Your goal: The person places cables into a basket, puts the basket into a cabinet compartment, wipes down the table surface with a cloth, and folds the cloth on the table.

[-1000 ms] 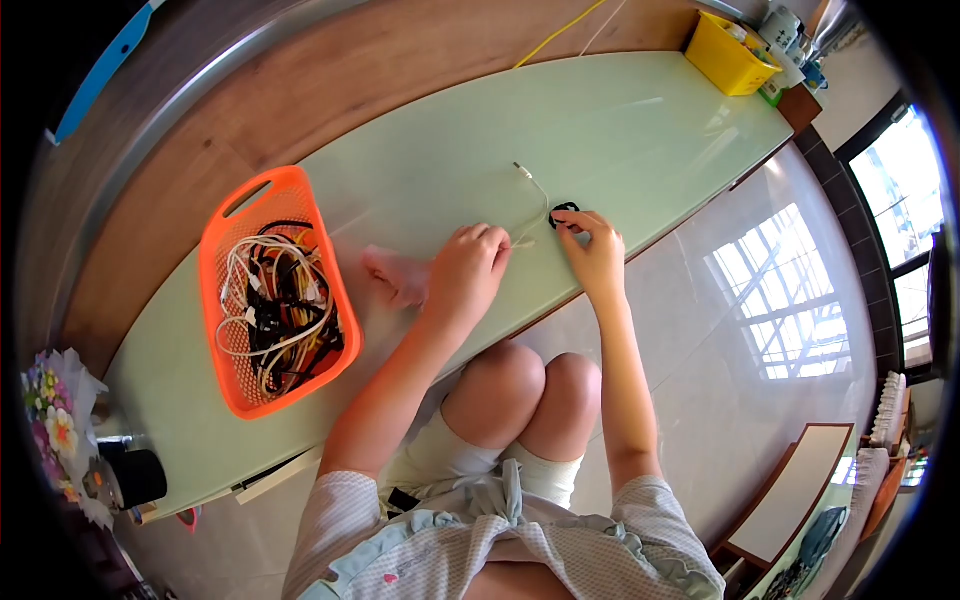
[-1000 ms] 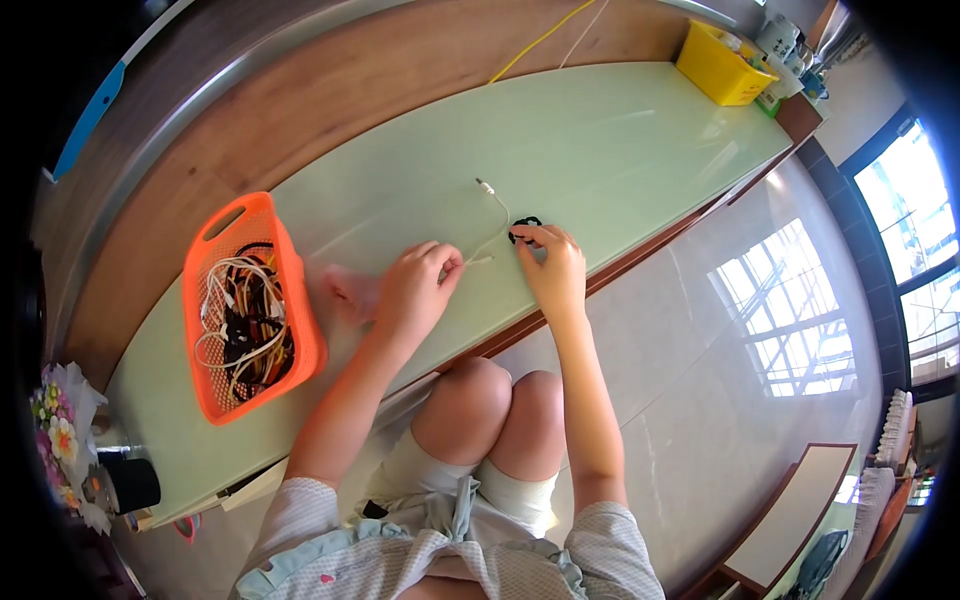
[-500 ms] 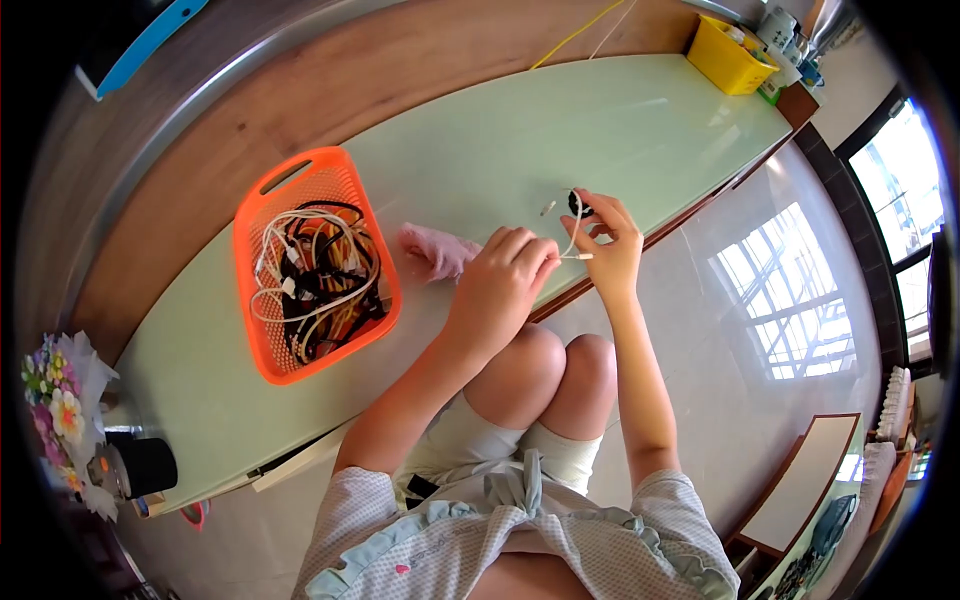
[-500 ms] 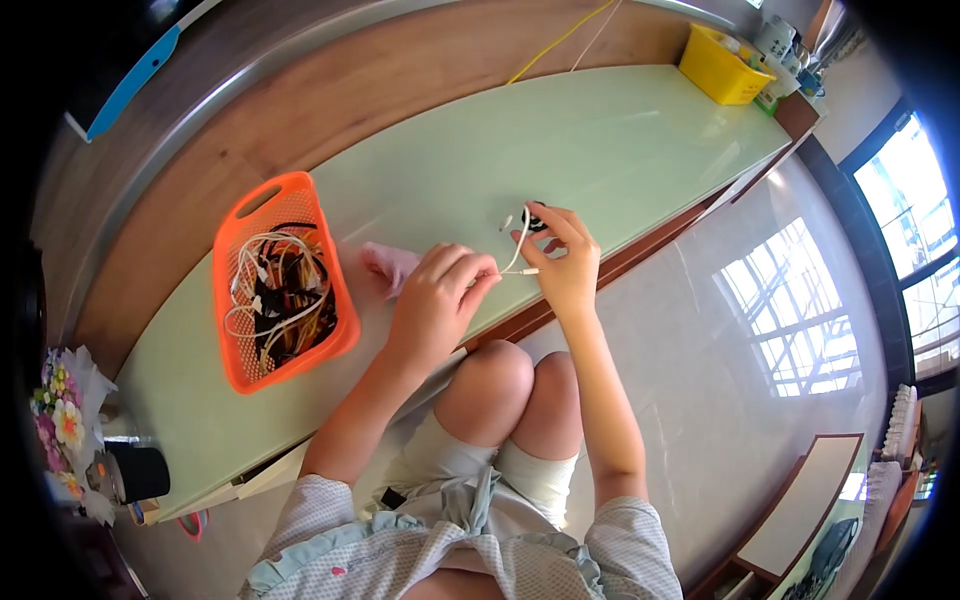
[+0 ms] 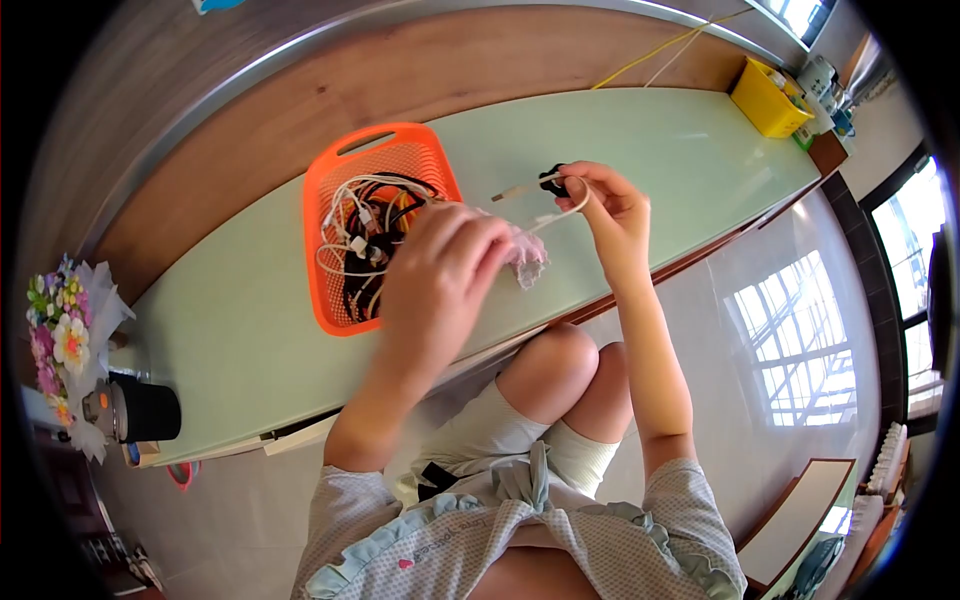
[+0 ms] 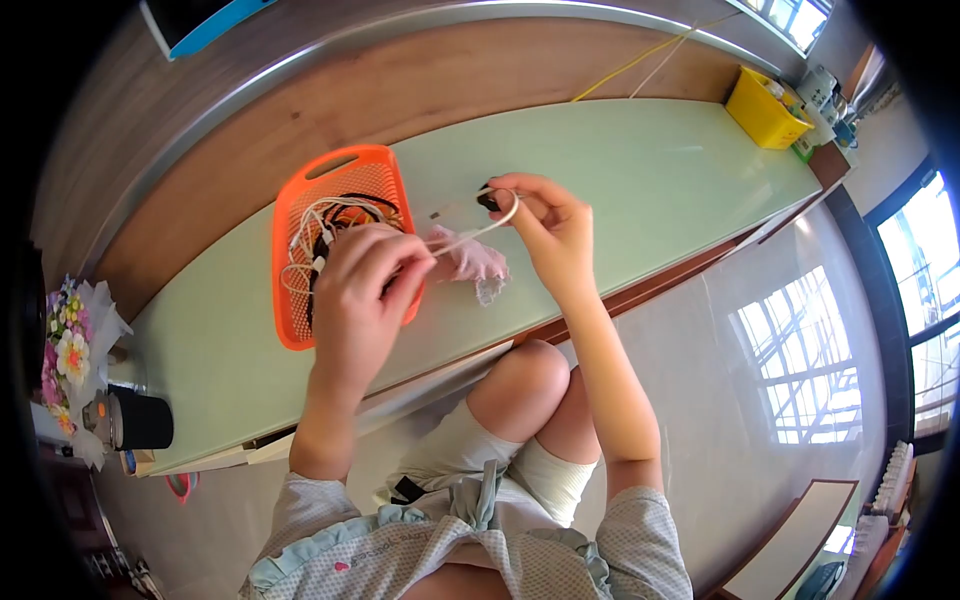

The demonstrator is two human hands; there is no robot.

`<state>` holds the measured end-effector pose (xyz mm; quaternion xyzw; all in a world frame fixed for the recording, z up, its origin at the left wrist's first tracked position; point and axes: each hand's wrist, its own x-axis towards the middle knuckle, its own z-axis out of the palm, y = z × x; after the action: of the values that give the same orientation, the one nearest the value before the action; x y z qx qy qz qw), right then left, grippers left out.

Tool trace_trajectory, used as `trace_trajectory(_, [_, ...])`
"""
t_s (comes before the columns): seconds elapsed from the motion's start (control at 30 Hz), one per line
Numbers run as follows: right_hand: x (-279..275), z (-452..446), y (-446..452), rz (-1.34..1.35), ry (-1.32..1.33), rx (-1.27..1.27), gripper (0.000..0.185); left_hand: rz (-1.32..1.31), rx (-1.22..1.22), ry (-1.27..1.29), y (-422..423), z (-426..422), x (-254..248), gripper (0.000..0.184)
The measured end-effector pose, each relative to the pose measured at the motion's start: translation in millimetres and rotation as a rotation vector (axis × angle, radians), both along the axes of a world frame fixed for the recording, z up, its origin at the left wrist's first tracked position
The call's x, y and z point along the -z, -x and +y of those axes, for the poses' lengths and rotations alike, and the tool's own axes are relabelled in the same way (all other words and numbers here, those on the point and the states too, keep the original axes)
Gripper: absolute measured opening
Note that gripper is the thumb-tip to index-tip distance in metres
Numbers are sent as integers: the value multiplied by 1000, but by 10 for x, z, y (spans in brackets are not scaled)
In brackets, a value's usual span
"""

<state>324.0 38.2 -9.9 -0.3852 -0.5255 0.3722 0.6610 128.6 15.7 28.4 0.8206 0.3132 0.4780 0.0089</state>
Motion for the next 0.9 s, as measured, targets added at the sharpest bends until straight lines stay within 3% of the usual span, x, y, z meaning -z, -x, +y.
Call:
trace_trajectory(0.3, [-173,446,680,92,63,-354,18,-26,-197,103,692,293,-116,10])
trace_trajectory(0.5, [-99,688,916,33,83,-368,17,71,-249,102,1052,693,-119,10])
trace_trajectory(0.77, [-13,1029,1026,19,155,-278,20,51,-159,352,1077,1231,-52,8])
trace_trajectory(0.9, [28,1121,1057,-13,143,-287,30,101,-159,350,1085,1451,45,8])
